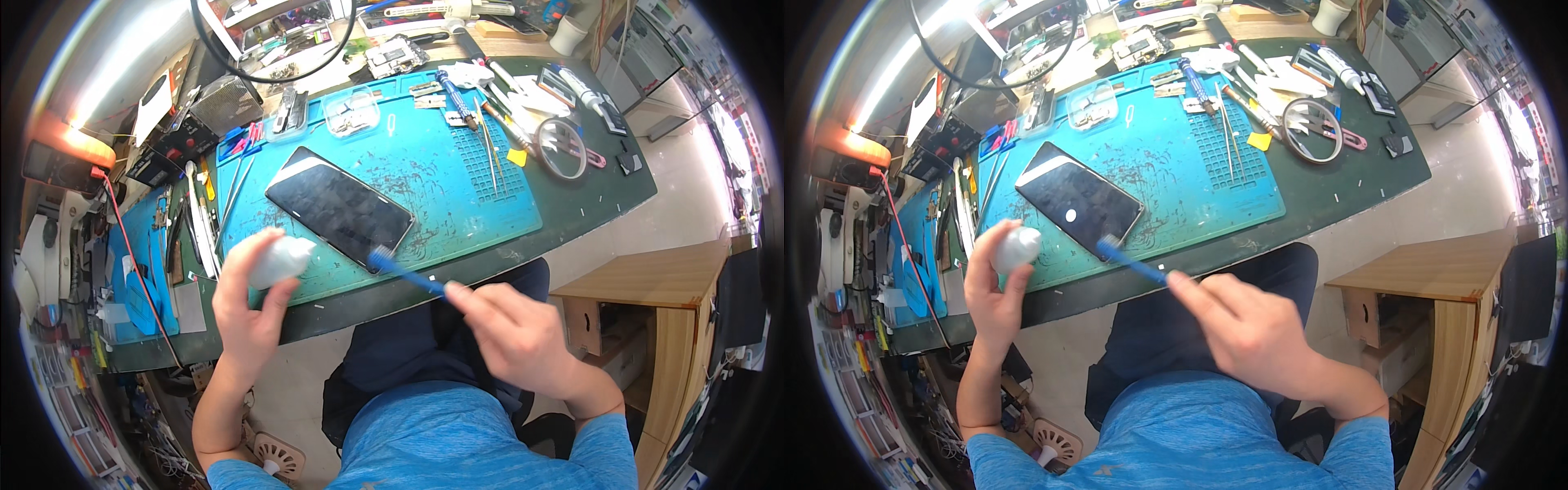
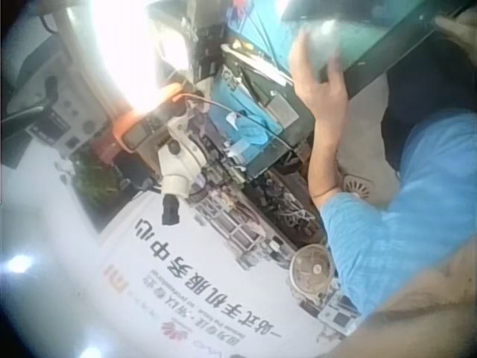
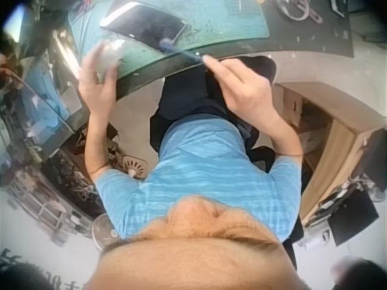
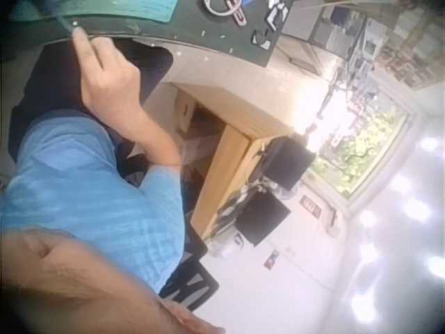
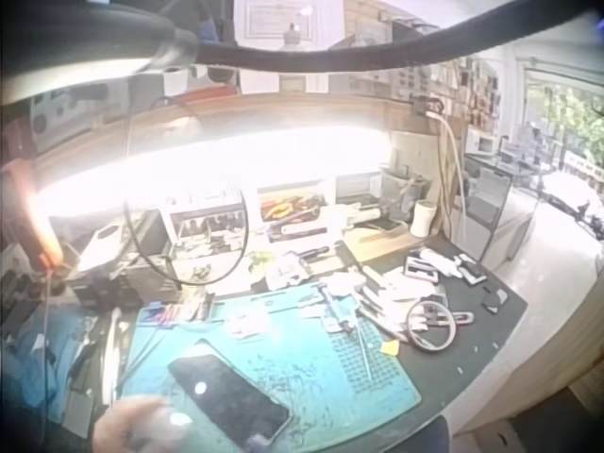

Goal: The person uses a rotary tool to grind a small area on the smartphone screen, then applies a liquid from a bottle and uses a hot air gun to heat the same spot. The person repeatedly handles the phone and tools while working on the screen.

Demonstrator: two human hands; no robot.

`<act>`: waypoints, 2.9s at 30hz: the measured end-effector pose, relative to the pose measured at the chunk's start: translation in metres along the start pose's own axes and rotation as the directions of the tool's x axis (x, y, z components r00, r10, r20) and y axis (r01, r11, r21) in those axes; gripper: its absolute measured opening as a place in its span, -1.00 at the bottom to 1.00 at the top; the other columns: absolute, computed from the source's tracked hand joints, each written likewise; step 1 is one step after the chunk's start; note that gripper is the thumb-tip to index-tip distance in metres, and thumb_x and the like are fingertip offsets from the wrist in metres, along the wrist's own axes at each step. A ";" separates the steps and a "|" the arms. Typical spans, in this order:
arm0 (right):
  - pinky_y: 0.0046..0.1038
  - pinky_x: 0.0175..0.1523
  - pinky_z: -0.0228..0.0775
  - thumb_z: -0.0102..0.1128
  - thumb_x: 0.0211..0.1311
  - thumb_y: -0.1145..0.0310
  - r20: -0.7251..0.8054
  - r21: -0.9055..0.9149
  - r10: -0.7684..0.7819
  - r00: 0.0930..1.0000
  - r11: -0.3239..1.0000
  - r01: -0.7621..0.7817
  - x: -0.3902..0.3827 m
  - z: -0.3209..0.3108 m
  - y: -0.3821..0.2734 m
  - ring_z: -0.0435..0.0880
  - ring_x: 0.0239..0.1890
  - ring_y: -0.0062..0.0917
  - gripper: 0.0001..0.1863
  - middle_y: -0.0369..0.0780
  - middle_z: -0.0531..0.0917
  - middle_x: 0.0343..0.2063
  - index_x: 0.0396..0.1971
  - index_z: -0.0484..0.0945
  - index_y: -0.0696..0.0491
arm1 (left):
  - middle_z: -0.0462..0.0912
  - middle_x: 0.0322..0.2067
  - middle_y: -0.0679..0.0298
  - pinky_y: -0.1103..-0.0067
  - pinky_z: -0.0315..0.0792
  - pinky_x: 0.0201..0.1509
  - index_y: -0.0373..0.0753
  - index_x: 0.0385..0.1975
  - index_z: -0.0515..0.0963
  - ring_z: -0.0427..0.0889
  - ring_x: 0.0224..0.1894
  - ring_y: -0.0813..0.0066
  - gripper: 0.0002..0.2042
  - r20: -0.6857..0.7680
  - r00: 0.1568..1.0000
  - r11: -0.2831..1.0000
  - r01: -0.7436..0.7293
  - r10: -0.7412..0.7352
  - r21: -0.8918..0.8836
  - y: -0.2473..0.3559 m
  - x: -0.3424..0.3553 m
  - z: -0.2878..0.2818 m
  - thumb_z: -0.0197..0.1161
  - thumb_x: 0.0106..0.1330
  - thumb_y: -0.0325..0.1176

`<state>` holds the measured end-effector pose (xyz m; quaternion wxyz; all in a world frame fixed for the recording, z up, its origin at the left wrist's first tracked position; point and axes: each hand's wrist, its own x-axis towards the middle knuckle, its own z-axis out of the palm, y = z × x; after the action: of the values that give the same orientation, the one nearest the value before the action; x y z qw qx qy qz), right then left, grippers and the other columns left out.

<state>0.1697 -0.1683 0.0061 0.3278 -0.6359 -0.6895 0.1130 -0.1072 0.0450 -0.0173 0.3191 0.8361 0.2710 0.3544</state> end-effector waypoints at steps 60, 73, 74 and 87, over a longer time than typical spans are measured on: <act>-0.45 -0.43 0.56 0.37 0.12 0.64 -0.123 0.030 0.040 0.992 0.999 -0.036 0.013 -0.032 0.051 0.72 -0.48 -0.45 -0.47 -0.28 0.70 -0.35 0.15 0.74 0.01 | 0.61 0.16 -0.03 0.32 0.46 0.33 -0.36 0.29 0.55 0.62 0.19 0.04 -0.52 0.121 0.987 0.975 -0.129 0.108 0.179 0.013 0.063 0.031 0.44 0.41 -0.38; -0.46 -0.47 0.51 0.37 0.07 0.64 -0.111 -0.128 0.012 0.994 0.991 -0.026 0.025 -0.032 0.059 0.69 -0.50 -0.51 -0.46 -0.31 0.65 -0.21 0.12 0.77 -0.03 | 0.49 0.29 0.03 0.40 0.34 0.43 -0.45 0.41 0.39 0.52 0.30 0.27 -0.43 0.046 0.995 0.983 0.091 -0.085 -0.161 -0.014 0.038 0.031 0.30 0.59 -0.16; -0.45 -0.47 0.51 0.35 0.06 0.64 -0.136 -0.154 0.014 0.991 0.987 -0.035 0.027 -0.034 0.061 0.69 -0.50 -0.51 -0.44 -0.31 0.65 -0.23 0.13 0.76 -0.03 | 0.50 0.28 0.04 0.40 0.34 0.43 -0.44 0.41 0.39 0.52 0.29 0.28 -0.42 0.045 0.996 0.984 0.089 -0.083 -0.157 -0.014 0.038 0.031 0.30 0.59 -0.15; -0.41 -0.41 0.57 0.36 0.03 0.63 -0.116 -0.086 -0.047 0.992 0.996 0.037 0.029 -0.037 0.063 0.73 -0.44 -0.43 -0.43 -0.29 0.67 -0.25 0.12 0.77 -0.03 | 0.52 0.23 0.07 0.42 0.34 0.42 -0.43 0.40 0.40 0.52 0.26 0.30 -0.45 0.094 0.987 0.977 0.147 -0.133 -0.154 -0.013 0.042 0.029 0.29 0.60 -0.18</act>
<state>0.2430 -0.1402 0.0066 0.3435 -0.6398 -0.6864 0.0393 -0.0628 0.0718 -0.0254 0.4206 0.8005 0.2864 0.3166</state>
